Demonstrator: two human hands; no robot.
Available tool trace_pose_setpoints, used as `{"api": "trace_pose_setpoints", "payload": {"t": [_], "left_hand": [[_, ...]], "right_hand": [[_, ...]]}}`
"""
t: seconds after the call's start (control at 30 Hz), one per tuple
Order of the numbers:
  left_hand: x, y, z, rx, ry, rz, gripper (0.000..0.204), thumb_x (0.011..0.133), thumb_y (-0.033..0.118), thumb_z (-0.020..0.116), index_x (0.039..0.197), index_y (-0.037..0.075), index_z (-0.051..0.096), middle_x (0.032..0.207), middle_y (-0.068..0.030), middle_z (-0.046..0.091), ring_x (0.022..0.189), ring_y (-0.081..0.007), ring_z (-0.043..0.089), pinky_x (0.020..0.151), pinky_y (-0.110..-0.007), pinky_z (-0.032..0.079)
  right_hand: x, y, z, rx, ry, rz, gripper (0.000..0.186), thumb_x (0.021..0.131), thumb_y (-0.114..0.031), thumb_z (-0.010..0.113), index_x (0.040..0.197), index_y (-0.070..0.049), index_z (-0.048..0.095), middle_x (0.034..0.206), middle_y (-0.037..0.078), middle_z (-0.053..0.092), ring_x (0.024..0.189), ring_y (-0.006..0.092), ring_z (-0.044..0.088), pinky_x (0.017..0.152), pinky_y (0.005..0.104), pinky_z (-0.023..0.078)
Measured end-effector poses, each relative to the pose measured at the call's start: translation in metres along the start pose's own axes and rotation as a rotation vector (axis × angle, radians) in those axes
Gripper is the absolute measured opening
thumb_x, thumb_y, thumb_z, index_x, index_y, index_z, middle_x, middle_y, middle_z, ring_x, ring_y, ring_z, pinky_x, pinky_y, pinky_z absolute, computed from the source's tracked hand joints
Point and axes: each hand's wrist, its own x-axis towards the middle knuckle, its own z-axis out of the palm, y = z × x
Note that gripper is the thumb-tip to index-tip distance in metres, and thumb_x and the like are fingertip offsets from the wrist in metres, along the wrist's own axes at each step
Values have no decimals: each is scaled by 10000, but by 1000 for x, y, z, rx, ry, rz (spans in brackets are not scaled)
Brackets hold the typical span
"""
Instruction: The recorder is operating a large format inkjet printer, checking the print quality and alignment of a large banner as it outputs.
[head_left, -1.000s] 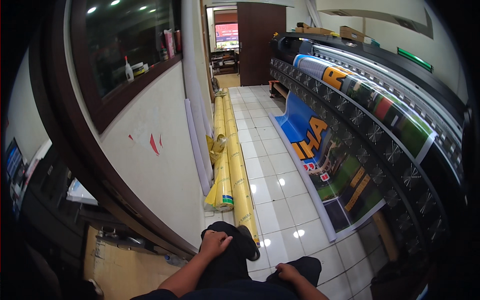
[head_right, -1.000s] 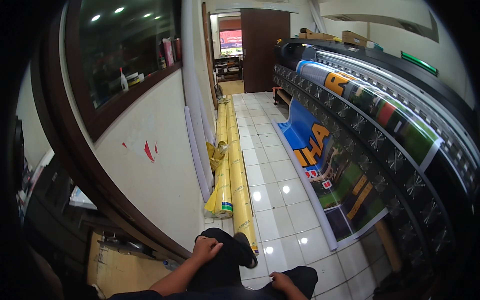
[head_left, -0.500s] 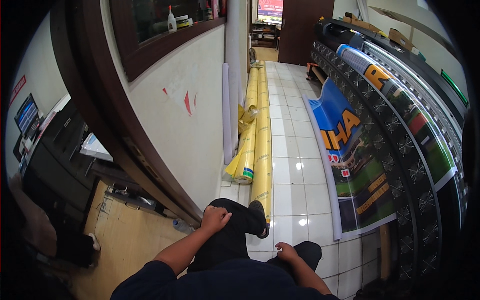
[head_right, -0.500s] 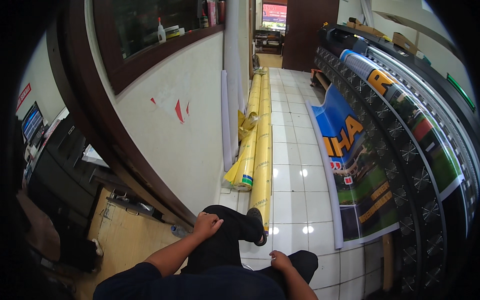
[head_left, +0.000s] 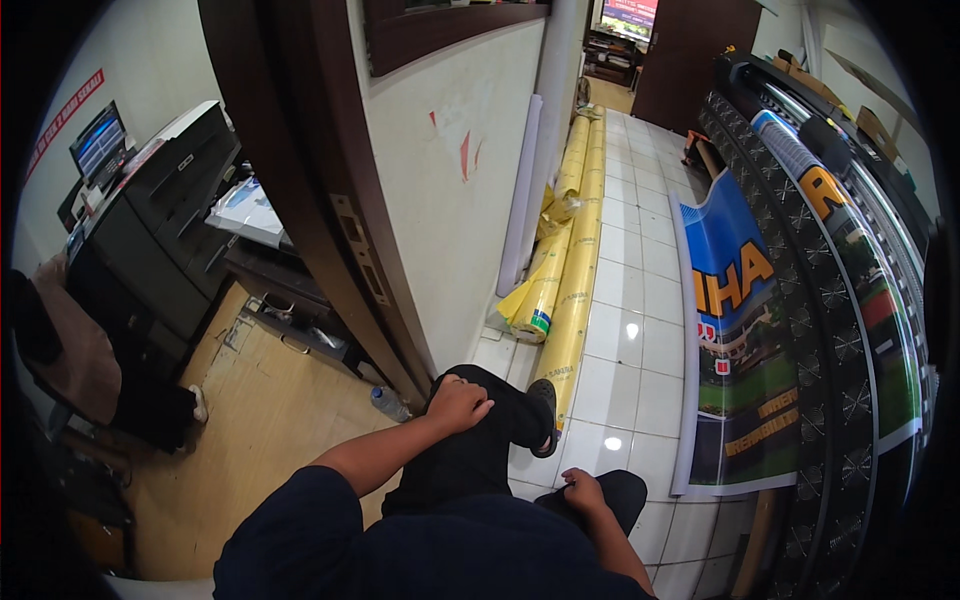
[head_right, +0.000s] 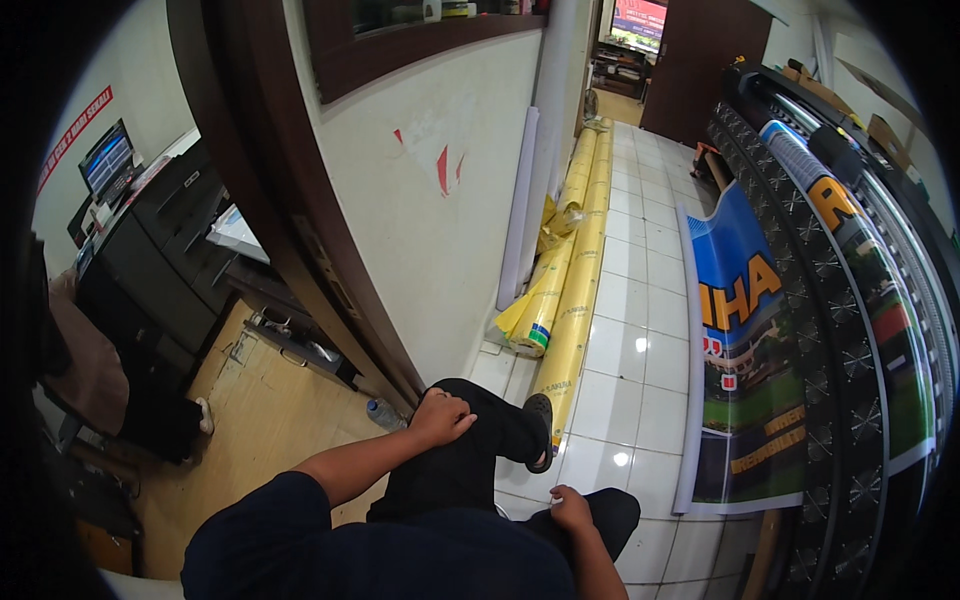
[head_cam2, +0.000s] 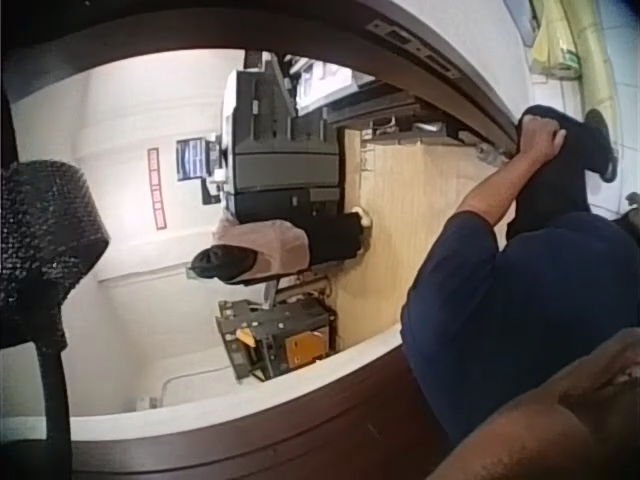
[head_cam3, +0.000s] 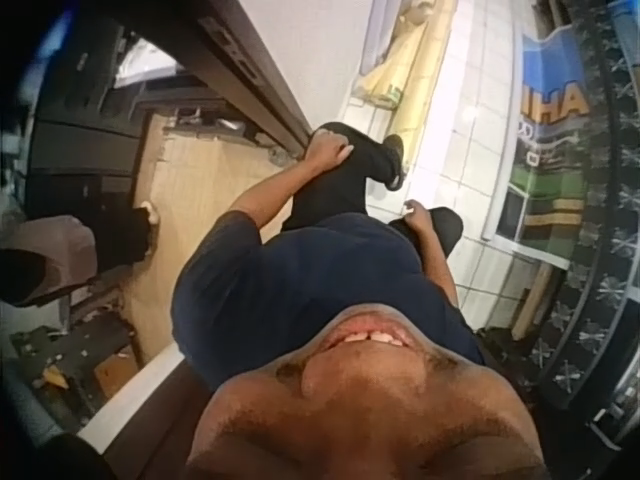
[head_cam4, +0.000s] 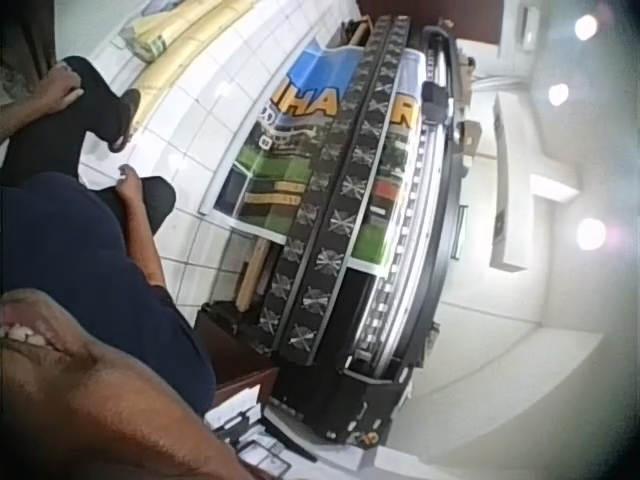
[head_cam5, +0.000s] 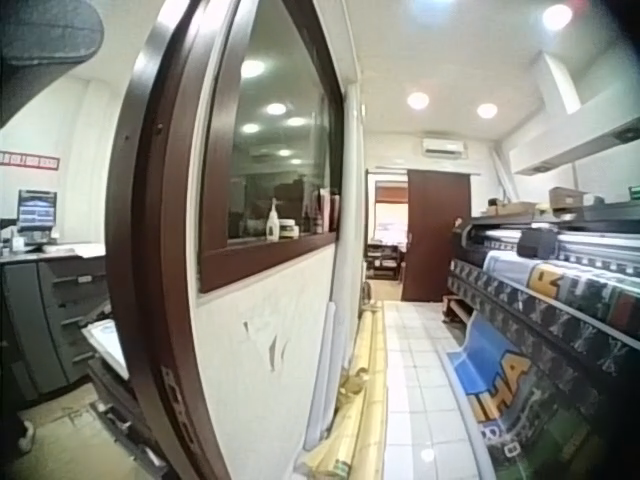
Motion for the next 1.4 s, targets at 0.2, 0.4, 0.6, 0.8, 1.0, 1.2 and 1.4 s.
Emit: {"api": "trace_pose_setpoints", "payload": {"t": [0.2, 0.4, 0.6, 0.8, 1.0, 1.2, 1.4], "left_hand": [[-8, -14, 1, 56, -11, -15, 207, 788, 267, 645, 663, 108, 600, 590, -39, 558, 633, -246, 572, 758, -382, 404], [-8, -11, 4, -24, -26, -81, 215, 809, 283, 616, 695, 101, 612, 654, -76, 599, 698, -264, 597, 774, -395, 405], [-6, -4, 10, 15, -68, -116, 203, 795, 289, 635, 706, 106, 629, 657, -50, 609, 691, -248, 595, 755, -388, 397], [-24, 60, 62, -583, -536, -70, 170, 848, 238, 611, 904, 77, 618, 789, -93, 639, 740, -215, 635, 662, -327, 494], [-40, 99, 127, -714, -972, 170, 259, 873, 240, 592, 1095, 117, 535, 928, -94, 627, 852, -283, 617, 747, -351, 477], [-36, 102, 105, -728, -807, 266, 236, 873, 243, 601, 1067, 115, 560, 926, -68, 639, 853, -243, 627, 735, -341, 481], [-37, 102, 97, -643, -782, 260, 171, 871, 240, 607, 976, 112, 564, 896, -72, 636, 823, -268, 623, 713, -350, 477]], "right_hand": [[22, 0, 8, -15, 16, -108, 379, 657, 17, 517, 1017, -44, 618, 972, 132, 643, 933, 284, 619, 812, 338, 490], [23, 15, 13, -55, 60, -135, 390, 650, -2, 537, 1026, -59, 625, 991, 111, 644, 942, 278, 618, 816, 340, 492], [0, 20, 9, 23, 80, 14, 373, 654, -41, 575, 1022, -81, 622, 976, 103, 644, 910, 266, 625, 814, 337, 491], [-38, -40, 28, 1486, -242, 170, 455, 904, -211, 572, 1289, -96, 358, 1288, 144, 470, 969, 302, 590, 839, 425, 486], [-31, -16, 26, 1789, -194, 290, 483, 938, -343, 490, 1324, -122, 301, 1311, 163, 403, 1066, 346, 540, 887, 426, 474], [-28, -10, 26, 1840, -252, 272, 533, 944, -451, 419, 1318, -87, 310, 1257, 170, 446, 961, 295, 553, 818, 388, 478], [-20, -12, 29, 1748, -344, 254, 475, 952, -445, 417, 1272, -96, 376, 1183, 131, 492, 905, 229, 572, 761, 340, 481]]}}
